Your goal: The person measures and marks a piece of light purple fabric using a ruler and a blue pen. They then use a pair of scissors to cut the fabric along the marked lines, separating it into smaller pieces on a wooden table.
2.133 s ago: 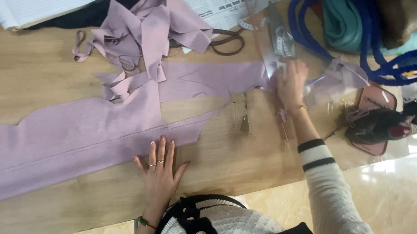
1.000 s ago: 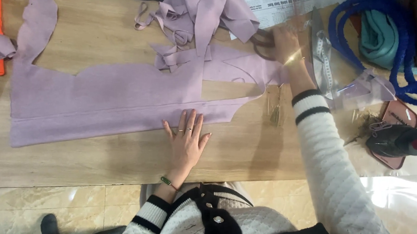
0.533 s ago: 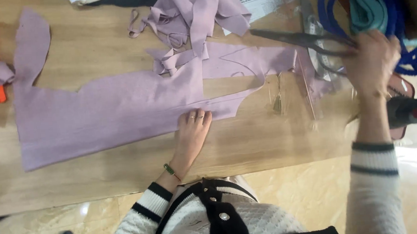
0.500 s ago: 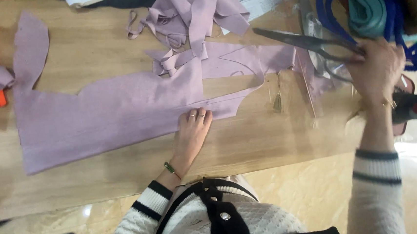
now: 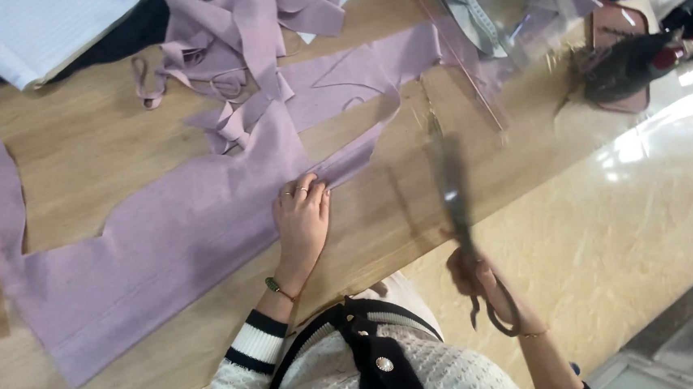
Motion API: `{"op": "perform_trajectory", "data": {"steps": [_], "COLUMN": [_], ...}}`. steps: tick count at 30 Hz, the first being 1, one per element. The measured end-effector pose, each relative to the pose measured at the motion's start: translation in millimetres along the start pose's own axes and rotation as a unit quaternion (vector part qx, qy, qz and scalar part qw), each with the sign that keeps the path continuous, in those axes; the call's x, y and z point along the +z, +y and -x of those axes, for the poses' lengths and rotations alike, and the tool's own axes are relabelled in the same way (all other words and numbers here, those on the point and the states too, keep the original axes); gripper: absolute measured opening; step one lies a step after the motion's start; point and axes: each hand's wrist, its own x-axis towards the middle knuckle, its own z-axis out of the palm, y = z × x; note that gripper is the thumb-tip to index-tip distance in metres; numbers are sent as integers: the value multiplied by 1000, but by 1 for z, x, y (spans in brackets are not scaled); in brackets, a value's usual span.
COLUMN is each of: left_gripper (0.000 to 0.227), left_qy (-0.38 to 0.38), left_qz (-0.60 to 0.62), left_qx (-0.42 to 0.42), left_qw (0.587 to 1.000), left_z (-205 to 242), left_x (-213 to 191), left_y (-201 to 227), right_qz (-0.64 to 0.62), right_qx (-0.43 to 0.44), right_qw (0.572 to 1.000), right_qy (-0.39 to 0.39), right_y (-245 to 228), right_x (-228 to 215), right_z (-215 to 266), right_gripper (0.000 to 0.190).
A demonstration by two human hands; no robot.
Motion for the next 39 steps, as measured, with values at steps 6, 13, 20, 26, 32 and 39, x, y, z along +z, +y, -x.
{"op": "perform_trajectory", "data": {"steps": [6,13,20,26,32,39], "left_gripper": [36,44,44,45,38,39], "left_qy": [-32,-55,-68,-57,-31,-25], "left_qz": [53,63,68,37,22,11], "left_qx": [28,30,15,29,38,32], "left_qw": [998,996,995,997,999,999], "left_z": [7,9,9,16,12,13], "left_x": [0,1,-5,19,6,10], "left_y": [-5,-12,-11,-17,-14,-10], "right_qz": [57,235,251,238,342,265], "right_qx": [176,183,207,211,219,211], "right_qw": [983,955,945,944,910,937], "right_qy": [-14,-17,27,86,82,84], "right_y": [-43,-88,-39,3,21,-9], "right_x": [91,135,119,109,93,99], "right_z": [14,-41,-65,-67,-73,-72], "right_gripper": [77,51,67,56,52,50]}}
